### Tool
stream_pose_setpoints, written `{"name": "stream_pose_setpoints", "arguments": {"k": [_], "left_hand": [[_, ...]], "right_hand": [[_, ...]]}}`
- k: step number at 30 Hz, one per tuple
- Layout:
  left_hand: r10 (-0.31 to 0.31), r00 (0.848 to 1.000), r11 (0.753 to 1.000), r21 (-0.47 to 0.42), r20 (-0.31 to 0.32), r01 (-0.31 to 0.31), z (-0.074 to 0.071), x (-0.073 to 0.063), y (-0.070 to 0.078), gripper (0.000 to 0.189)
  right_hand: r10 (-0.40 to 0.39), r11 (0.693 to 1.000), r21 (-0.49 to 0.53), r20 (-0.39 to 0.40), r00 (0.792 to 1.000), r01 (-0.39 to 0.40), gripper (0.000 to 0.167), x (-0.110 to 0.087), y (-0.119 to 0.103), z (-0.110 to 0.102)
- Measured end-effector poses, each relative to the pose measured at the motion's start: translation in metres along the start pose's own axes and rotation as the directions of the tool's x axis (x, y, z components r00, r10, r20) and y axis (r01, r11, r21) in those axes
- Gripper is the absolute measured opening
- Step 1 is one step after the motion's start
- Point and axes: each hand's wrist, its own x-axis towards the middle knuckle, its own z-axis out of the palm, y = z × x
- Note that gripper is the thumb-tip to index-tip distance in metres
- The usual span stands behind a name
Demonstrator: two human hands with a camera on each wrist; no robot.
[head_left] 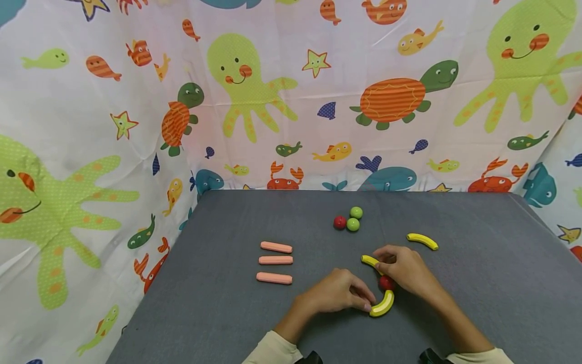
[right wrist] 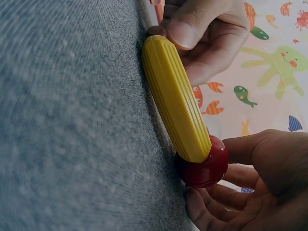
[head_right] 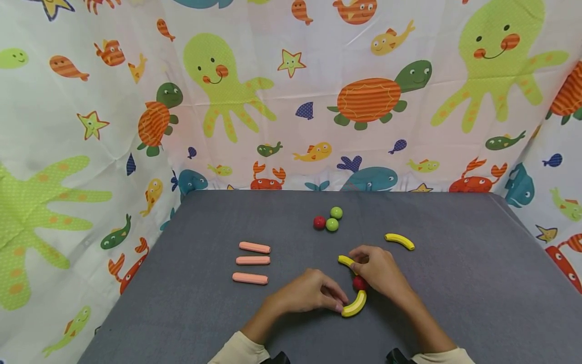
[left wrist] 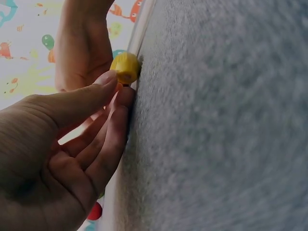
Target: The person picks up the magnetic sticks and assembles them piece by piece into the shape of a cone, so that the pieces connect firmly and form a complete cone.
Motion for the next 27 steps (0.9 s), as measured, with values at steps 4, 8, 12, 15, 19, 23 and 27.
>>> {"name": "stream_pose_setpoints", "arguments": {"k": [4,8,12,15,19,23,27], "left_hand": [[0.012,0.999,1.000,-0.014,-0.049,-0.013,-0.006,0.001,-0.004,0.019],[-0.011,0.986,0.999,-0.049,-0.164,0.003,-0.015,-0.003,-0.006,0.025],[-0.048,0.948,0.993,-0.117,-0.314,0.012,-0.022,-0.008,-0.008,0.030],[-0.059,0.904,0.989,-0.145,-0.423,-0.003,-0.029,-0.009,-0.011,0.031],[-0.046,0.843,0.987,-0.152,-0.536,-0.043,-0.038,-0.006,-0.011,0.028],[-0.054,0.780,0.976,-0.196,-0.624,-0.090,-0.048,0.002,-0.013,0.027],[-0.077,0.725,0.969,-0.223,-0.685,-0.108,-0.056,0.013,-0.019,0.032]], "right_hand": [[0.025,1.000,-0.007,0.026,0.999,-0.025,0.024,-0.001,0.000,-0.001],[0.032,0.999,-0.008,0.040,0.999,-0.032,0.024,-0.002,-0.001,-0.002],[0.037,0.999,-0.011,0.051,0.998,-0.036,0.022,-0.002,0.000,0.000],[0.046,0.999,-0.013,0.054,0.997,-0.046,0.020,-0.001,-0.001,0.002],[0.053,0.999,-0.009,0.051,0.997,-0.053,0.018,0.000,-0.002,0.002],[0.065,0.998,0.005,0.059,0.996,-0.066,0.017,-0.001,-0.002,0.002],[0.072,0.997,0.008,0.062,0.995,-0.073,0.017,-0.002,-0.003,0.001]]}}
